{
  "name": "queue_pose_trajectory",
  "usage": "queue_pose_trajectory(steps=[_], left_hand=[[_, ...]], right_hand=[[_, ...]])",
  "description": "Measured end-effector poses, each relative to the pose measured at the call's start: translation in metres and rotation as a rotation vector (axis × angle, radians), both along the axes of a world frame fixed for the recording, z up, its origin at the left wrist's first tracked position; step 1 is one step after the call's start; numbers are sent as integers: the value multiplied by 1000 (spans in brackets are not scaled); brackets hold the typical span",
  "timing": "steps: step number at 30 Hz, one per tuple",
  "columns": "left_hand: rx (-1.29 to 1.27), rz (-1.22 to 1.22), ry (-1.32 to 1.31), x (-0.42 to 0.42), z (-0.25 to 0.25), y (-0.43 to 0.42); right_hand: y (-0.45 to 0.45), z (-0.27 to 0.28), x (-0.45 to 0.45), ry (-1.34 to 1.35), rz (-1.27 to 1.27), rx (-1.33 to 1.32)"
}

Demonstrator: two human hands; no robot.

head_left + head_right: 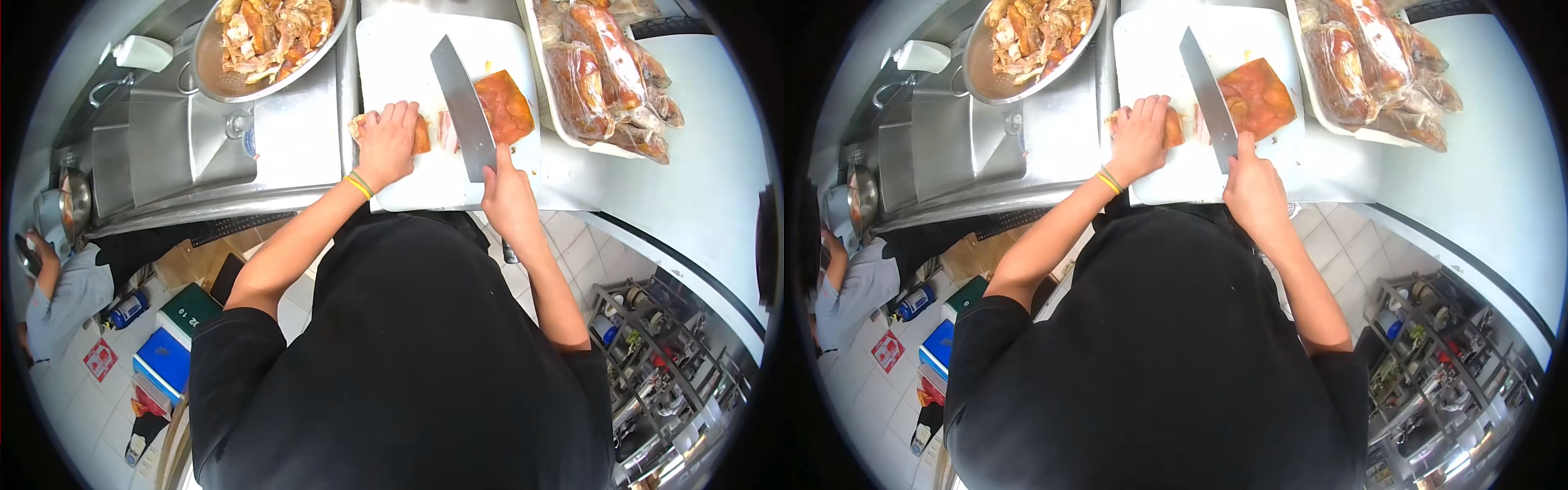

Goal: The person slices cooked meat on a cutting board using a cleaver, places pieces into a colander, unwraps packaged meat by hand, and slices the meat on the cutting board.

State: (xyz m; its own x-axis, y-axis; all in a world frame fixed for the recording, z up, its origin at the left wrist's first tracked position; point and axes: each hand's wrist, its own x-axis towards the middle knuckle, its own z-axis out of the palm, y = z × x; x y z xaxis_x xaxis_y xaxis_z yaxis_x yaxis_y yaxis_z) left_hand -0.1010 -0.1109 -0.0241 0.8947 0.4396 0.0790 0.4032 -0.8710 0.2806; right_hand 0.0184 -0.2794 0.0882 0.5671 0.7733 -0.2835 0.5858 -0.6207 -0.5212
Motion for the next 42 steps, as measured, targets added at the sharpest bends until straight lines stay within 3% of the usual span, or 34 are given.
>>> queue_pose_trajectory(steps=[2, 4, 6, 8, 11, 18, 23, 29, 36, 42], left_hand=[[-41, -10, -40, -2, -1, -15], [-374, 44, -86, 1, 11, -27], [-260, 63, -162, -1, 8, -30], [-147, 84, 70, -2, 9, -31], [-98, 91, 143, 5, 9, -34], [-84, 106, 183, 7, 5, -36], [-110, 119, 152, 7, 5, -35], [-143, 130, 166, 11, 5, -33], [-134, 102, 161, 8, 4, -33], [-62, 189, 110, 14, -2, -27]], right_hand=[[3, 4, -5, 9, 9, -8], [2, 7, -12, -10, 26, -48], [-1, 9, -17, -29, 39, -87], [-2, 10, -21, -45, 47, -154], [-3, 17, -25, -32, 68, -207], [-9, 21, -28, -59, 125, -229], [-23, 54, -32, 80, 115, -348], [18, -28, -11, -59, 190, -177], [-20, -34, -13, 86, 103, -89], [20, -72, 1, -23, 124, -96]])
